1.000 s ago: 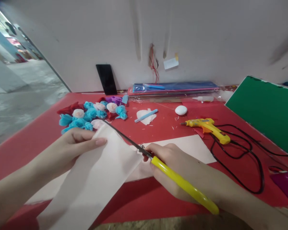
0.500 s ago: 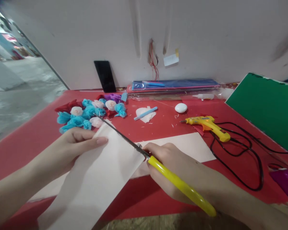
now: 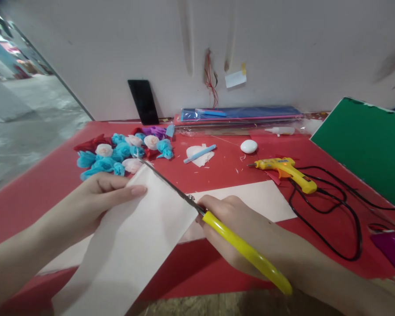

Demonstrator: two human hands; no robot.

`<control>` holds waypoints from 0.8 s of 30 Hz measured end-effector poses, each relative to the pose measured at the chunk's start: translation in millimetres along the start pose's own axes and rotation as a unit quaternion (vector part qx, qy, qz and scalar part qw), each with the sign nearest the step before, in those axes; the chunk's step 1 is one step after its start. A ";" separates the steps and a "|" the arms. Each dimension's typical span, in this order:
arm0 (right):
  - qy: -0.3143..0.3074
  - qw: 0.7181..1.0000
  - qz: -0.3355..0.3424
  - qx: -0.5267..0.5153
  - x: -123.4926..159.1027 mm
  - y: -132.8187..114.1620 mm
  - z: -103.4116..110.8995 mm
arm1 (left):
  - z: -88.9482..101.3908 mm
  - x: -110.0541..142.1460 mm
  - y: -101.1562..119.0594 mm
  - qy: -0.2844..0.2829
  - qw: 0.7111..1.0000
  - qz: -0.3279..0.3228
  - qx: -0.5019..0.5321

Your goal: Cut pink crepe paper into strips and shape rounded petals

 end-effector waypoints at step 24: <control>-0.027 0.998 -0.054 -0.004 1.5 7.8 -7.6 | -8.1 3.7 4.3 -0.032 0.999 0.008 0.015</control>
Point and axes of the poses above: each hand's wrist, its own x-axis away from the middle knuckle, its own z-axis out of the back of the hand, y = z × x, the point moved 9 cm from there along -x, towards the middle knuckle, and after that the axes turned 12 degrees about x, right-handed, at the moved point
